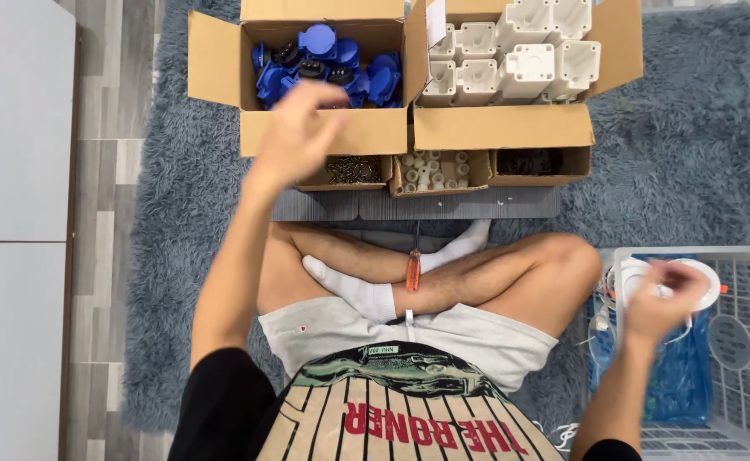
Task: Assembling electrical light fixtures and junction boxes using a screwdriver
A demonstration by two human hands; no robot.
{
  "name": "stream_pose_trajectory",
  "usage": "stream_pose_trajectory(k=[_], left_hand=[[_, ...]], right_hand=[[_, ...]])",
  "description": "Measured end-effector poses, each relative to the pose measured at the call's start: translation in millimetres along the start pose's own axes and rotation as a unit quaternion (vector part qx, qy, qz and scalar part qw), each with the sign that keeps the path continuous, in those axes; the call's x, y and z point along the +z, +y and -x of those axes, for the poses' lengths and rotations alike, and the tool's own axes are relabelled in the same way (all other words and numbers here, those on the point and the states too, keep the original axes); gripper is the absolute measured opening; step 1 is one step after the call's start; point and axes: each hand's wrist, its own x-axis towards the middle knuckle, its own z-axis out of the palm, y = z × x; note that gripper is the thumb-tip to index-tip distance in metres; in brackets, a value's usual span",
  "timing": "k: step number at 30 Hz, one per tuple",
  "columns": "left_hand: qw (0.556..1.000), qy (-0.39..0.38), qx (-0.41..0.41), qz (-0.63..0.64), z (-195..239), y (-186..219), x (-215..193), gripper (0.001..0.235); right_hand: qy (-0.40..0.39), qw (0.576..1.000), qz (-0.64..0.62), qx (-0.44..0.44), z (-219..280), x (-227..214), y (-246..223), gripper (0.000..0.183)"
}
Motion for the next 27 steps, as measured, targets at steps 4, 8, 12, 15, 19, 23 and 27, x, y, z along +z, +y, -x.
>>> stream_pose_trajectory(k=[4, 8, 12, 15, 19, 23, 27], left_hand=[[0.989, -0.021, -0.067, -0.128, -24.4, -75.5, 10.5, 0.036], [0.967, -0.056, -0.098, -0.23, -41.3, -129.8, 27.6, 0.057], [0.954, -0.068, -0.109, -0.272, -50.8, -160.0, 50.3, 0.064], [0.946, -0.061, -0.127, -0.293, -57.2, -164.7, 58.7, 0.067], [0.946, -0.028, -0.101, -0.307, -63.3, -188.8, 73.2, 0.058], [0.942, 0.011, -0.065, -0.33, -62.4, -192.4, 74.2, 0.044], [0.951, 0.024, -0.036, -0.306, -62.0, -175.4, 64.9, 0.039]], right_hand=[[-0.171, 0.973, -0.139, 0.072, 41.9, 70.2, -99.3, 0.044], [-0.552, 0.765, -0.33, -0.032, 60.9, 101.0, -224.4, 0.021], [-0.707, 0.522, -0.461, -0.124, 76.1, 103.1, -309.1, 0.018], [-0.747, 0.4, -0.519, -0.115, 98.3, 112.2, -328.9, 0.028], [-0.79, 0.306, -0.528, -0.055, 125.3, 119.7, -324.1, 0.031], [-0.8, 0.298, -0.518, -0.051, 131.8, 123.5, -317.3, 0.018], [-0.806, 0.259, -0.532, -0.016, 119.7, 122.9, -300.8, 0.028]])
